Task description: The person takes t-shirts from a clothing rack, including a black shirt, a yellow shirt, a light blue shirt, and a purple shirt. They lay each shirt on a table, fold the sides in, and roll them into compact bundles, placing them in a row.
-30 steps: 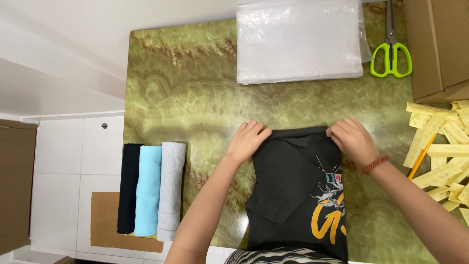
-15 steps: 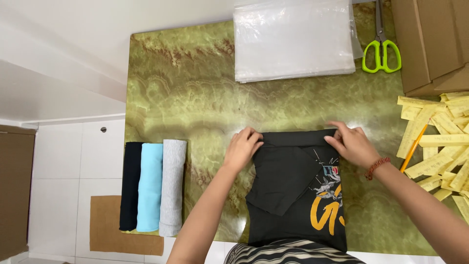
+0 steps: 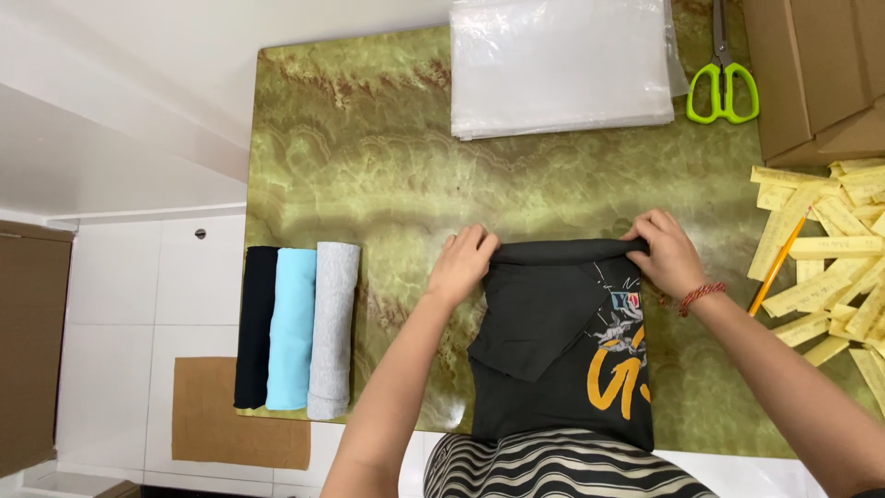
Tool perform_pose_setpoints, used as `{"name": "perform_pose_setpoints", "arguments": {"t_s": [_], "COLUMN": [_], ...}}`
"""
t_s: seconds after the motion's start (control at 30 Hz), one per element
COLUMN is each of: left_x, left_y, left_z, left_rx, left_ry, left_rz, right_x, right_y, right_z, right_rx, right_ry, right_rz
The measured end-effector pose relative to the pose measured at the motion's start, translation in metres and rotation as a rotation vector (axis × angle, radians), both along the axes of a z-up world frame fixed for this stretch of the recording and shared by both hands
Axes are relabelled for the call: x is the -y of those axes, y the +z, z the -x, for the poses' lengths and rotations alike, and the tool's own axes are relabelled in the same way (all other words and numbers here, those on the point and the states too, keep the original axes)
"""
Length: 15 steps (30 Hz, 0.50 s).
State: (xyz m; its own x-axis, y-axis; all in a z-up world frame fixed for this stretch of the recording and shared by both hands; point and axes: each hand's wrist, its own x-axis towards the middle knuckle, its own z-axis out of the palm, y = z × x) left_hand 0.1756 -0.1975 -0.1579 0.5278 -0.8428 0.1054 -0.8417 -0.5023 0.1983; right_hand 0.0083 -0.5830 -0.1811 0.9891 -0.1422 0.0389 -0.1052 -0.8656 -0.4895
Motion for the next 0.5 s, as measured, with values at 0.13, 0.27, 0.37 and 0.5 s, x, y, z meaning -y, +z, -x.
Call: {"name": "perform_pose_setpoints", "arguments": {"t_s": [0.13, 0.27, 0.37, 0.5], "left_x": [-0.019, -0.039, -0.039, -0.020], "left_y": [0.029, 0.027, 0.020, 0.012], "left_z": [0.039, 0.063, 0.059, 0.050], "left_rx": [0.146, 0.113, 0.066, 0.017], "left_ry": [-0.066, -0.066, -0.026, 0.055], "left_rz": [0.069, 0.091, 0.132, 0.142], "right_x": [-0.010, -0.036, -0.042, -0.029], "right_y": [-0.036, 0.008, 0.046, 0.054], "right_z": [0.039, 0.069, 0.065, 0.039], "right_rx": [0.128, 0.131, 0.085, 0.085], "right_ry": [0.000, 0.036, 0.029, -0.005], "right_rz": [0.235, 0.343, 0.243, -0.064]}}
